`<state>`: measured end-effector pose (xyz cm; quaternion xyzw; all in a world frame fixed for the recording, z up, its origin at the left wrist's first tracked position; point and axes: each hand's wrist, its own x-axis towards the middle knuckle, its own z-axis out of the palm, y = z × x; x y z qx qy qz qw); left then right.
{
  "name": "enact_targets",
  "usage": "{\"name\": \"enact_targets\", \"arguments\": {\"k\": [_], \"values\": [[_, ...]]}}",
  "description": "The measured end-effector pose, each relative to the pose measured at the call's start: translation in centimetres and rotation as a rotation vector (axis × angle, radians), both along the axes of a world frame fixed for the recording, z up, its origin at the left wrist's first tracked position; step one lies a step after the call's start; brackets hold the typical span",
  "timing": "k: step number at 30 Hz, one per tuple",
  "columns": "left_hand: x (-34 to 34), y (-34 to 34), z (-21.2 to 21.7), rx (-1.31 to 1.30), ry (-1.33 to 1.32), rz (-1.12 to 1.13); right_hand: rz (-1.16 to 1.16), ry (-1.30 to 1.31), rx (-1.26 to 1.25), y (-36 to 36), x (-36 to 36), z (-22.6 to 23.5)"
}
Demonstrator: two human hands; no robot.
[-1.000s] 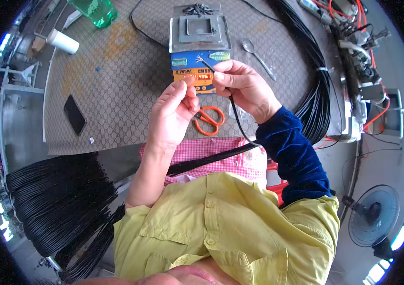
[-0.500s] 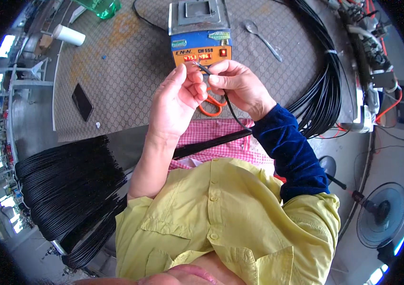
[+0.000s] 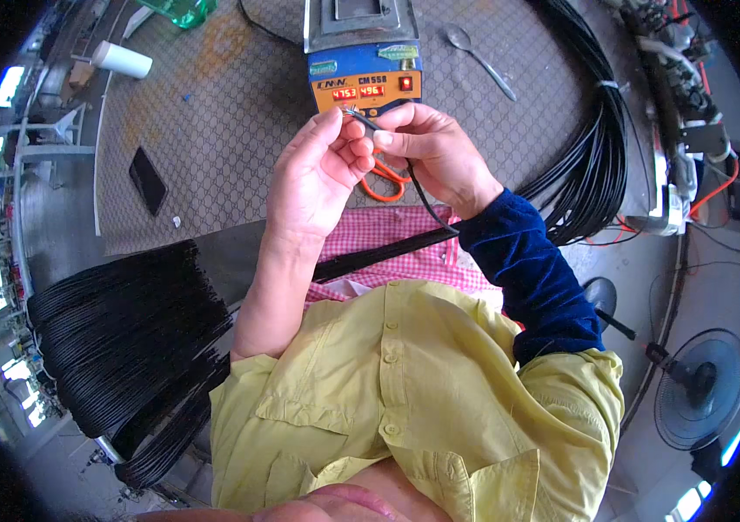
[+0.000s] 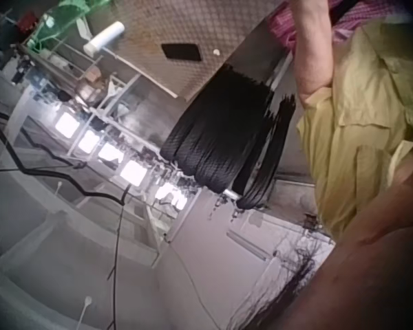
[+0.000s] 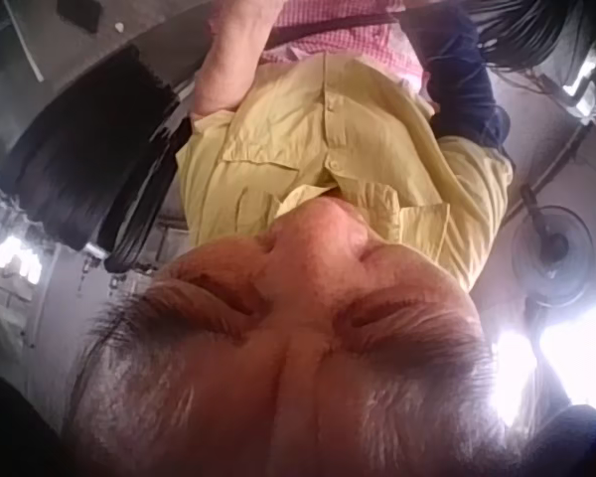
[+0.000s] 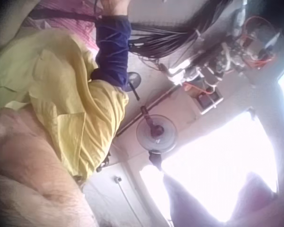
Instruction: Preparing and processing electrical wires using a specialized machine and manual tools.
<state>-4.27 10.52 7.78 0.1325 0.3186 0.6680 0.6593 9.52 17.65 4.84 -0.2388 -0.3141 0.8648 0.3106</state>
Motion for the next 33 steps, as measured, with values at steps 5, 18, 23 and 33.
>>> {"name": "enact_targets", "arguments": {"k": [5,18,23,33], "values": [[0.3,-0.1,0.2,0.033,0.026,0.027,0.052,0.062,-0.054,-0.3,0.0,0.3],[0.1,-0.7,-0.3,0.08,0.052,-0.004,0.07,0.09,-0.008,-0.3,-0.1,-0.6],[0.5,-0.9,0.0,0.034,0.203,0.075,0.075,0.091,0.002,-0.4,0.1,-0.7],[1.0,-0.7,-0.5,0.068,0.325,0.238,0.063,-0.01,-0.002,-1.2,0.1,0.6]]}}
